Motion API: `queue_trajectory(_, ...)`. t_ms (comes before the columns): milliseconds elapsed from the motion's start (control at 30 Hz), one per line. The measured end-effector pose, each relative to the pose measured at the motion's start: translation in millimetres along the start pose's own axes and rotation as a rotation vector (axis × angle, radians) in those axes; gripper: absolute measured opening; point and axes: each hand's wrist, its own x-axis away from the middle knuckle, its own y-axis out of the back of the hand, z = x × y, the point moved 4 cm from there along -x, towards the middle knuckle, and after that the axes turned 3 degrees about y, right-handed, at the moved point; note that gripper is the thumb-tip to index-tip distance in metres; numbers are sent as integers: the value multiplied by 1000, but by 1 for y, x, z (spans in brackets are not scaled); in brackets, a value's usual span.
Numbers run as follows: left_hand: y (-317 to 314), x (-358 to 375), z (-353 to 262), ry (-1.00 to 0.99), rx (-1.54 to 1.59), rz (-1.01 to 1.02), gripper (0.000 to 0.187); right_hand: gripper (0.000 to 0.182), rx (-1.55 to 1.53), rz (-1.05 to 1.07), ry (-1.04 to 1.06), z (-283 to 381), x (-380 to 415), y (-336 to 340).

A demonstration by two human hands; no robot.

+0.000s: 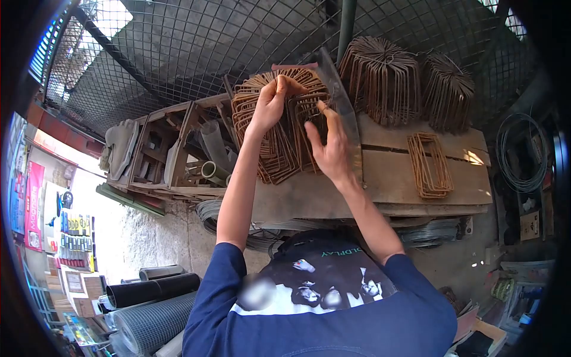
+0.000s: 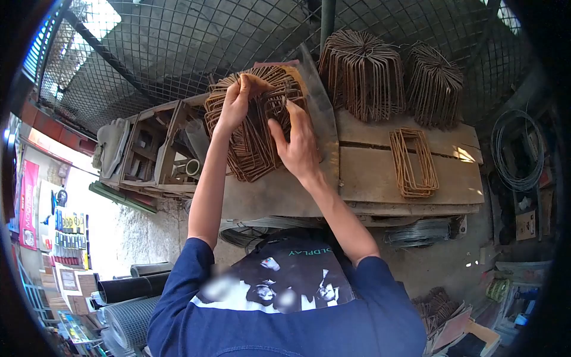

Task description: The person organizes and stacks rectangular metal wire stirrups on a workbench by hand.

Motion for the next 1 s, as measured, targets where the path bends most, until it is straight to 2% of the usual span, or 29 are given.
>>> queue_trajectory(33, 0, 1, -2, -1, -2, -1, 47, 28, -65, 20, -20, 1, -9, -2)
queue_trajectory(67, 0, 0, -4, 10, -40, -1, 48, 12, -64, -9, 70, 2, -17, -2)
queue_trajectory(100, -1, 0, -6, 21, -78, -2, 50, 12, -66, -11, 75, 4, -25, -3)
queue_trajectory(167, 0, -3, -4, 2, -25, -11, 54, 7, -159, 211, 18, 12, -42, -11)
queue_trajectory(200, 5, -6, 2, 27, -59, -10, 55, 7, -92, 176, 185, 25, -57, -13)
queue_trajectory(233, 8, -5, 6, 56, -93, -9, 57, 7, -93, 179, 184, 25, -76, -15)
queue_trajectory(267, 2, -2, -10, -61, -227, -41, 57, 9, -171, 210, 77, 20, -96, -19)
queue_trajectory(300, 9, -3, -9, 48, -288, -8, 58, 12, -250, 235, -30, 15, -107, -22)
queue_trajectory(433, 5, -5, -10, -9, -129, -17, 46, 16, -250, 229, -35, 3, -126, -29)
queue_trajectory(500, -1, 2, -8, 7, -82, -17, 41, 19, -193, 210, -111, -4, -123, -31)
queue_trajectory(533, -3, 1, -7, 6, -59, -51, 36, 21, -195, 265, -194, -4, -124, -27)
queue_trajectory(567, -3, 0, -7, 6, -37, -84, 31, 21, -198, 272, -197, -9, -123, -30)
queue_trajectory(600, -3, -1, -14, -72, -181, 76, 27, 23, -223, 198, -100, -14, -123, -32)
queue_trajectory(633, -5, 0, -21, -63, -180, 72, 27, 25, -245, 123, -6, -19, -122, -32)
queue_trajectory(700, -13, 3, -29, 5, -249, 91, 23, 27, -278, 214, -73, -25, -112, -31)
queue_trajectory(733, -12, 1, -28, 3, -250, 117, 19, 29, -205, 120, -63, -13, -103, -16)
queue_trajectory(767, -10, -1, -22, 13, -242, 112, 19, 33, -129, 28, -50, -4, -93, -4)
queue_trajectory(800, -8, -4, -16, -1, -242, 84, 20, 47, 4, -18, 28, -5, -77, -2)
queue_trajectory(833, -6, -4, -13, -15, -243, 55, 20, 71, 132, -34, 112, -14, -58, -8)
queue_trajectory(867, -12, -4, -17, -65, -144, 106, 20, 84, 221, 26, 55, -22, -41, -17)
queue_trajectory(900, -13, -3, -21, -54, -189, 102, 21, 96, 308, 83, -8, -23, -27, -24)
queue_trajectory(933, -13, -1, -25, -49, -225, 96, 21, 111, 266, 165, -109, -27, -19, -29)
queue_trajectory(1000, -10, -6, -21, -61, -271, 141, 22, 113, 347, 192, -101, -32, -12, -39)
